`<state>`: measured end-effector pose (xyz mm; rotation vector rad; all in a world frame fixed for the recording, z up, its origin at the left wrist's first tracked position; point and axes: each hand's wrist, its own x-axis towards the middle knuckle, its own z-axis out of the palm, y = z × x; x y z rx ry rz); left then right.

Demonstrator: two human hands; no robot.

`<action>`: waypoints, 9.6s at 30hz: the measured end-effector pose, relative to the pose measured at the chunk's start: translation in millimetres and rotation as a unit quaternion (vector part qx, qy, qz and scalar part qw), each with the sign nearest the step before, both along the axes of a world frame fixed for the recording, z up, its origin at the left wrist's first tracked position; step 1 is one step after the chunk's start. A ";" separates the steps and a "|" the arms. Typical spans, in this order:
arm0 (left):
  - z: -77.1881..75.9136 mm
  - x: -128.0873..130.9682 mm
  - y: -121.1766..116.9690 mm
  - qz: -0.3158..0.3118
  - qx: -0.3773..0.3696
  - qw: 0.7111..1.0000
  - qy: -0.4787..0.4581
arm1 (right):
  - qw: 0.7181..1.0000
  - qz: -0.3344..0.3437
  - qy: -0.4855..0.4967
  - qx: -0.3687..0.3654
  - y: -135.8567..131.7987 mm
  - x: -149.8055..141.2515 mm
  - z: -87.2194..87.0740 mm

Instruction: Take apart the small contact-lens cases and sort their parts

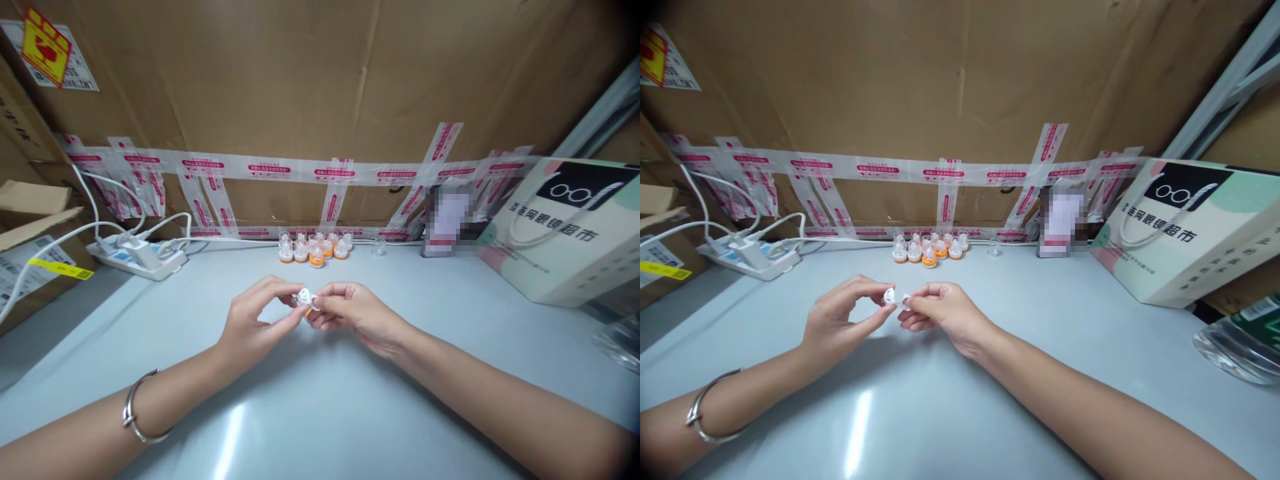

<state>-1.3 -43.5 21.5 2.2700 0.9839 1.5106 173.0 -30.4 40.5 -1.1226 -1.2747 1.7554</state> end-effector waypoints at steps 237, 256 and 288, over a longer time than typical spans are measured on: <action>-16.3 -22.3 15.3 -0.043 -0.015 0.982 0.186 | 0.914 0.030 -0.390 0.112 90.6 183.7 -4.3; -29.6 -7.4 28.0 -0.051 -0.161 0.969 0.181 | 0.828 0.100 -0.369 0.410 8.7 11.6 -24.6; -13.8 -16.5 35.3 0.045 -0.212 0.973 0.082 | 0.853 0.003 -0.314 0.416 7.6 4.1 -52.5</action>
